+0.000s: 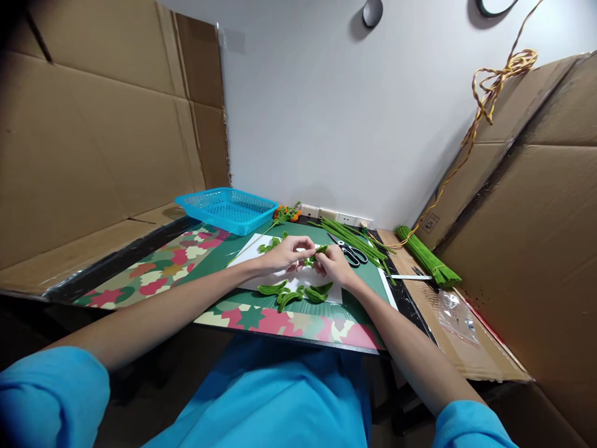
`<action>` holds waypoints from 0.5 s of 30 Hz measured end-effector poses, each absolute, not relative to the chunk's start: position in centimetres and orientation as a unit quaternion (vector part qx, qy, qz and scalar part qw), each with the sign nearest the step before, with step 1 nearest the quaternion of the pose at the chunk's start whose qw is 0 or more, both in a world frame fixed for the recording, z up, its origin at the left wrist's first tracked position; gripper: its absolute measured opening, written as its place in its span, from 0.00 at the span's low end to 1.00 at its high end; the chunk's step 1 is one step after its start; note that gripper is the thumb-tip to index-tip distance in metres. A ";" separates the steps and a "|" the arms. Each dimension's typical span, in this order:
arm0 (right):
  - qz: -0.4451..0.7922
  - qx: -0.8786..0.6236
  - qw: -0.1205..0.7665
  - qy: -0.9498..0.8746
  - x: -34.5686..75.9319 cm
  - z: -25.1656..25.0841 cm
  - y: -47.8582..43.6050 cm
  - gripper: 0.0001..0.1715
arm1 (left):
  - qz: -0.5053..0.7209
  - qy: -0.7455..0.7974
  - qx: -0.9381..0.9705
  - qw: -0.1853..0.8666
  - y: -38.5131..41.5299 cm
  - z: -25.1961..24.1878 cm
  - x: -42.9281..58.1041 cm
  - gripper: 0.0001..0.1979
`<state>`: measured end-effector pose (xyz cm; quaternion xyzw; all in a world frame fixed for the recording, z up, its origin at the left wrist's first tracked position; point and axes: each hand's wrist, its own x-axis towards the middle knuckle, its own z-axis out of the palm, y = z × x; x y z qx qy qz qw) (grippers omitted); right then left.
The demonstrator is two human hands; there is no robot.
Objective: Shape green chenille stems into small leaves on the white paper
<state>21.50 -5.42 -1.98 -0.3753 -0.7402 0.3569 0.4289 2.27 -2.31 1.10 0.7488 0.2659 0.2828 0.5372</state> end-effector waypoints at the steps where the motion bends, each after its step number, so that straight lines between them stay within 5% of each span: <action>1: 0.354 -0.383 0.429 -0.737 21.5 -2.1 -5.4 0.23 | 0.273 0.269 0.752 0.536 -2.2 1.1 2.2 0.25; 15: 0.383 -0.393 0.452 -0.703 21.1 -2.7 -4.4 0.19 | 0.320 0.304 0.774 0.455 -1.6 0.2 2.4 0.15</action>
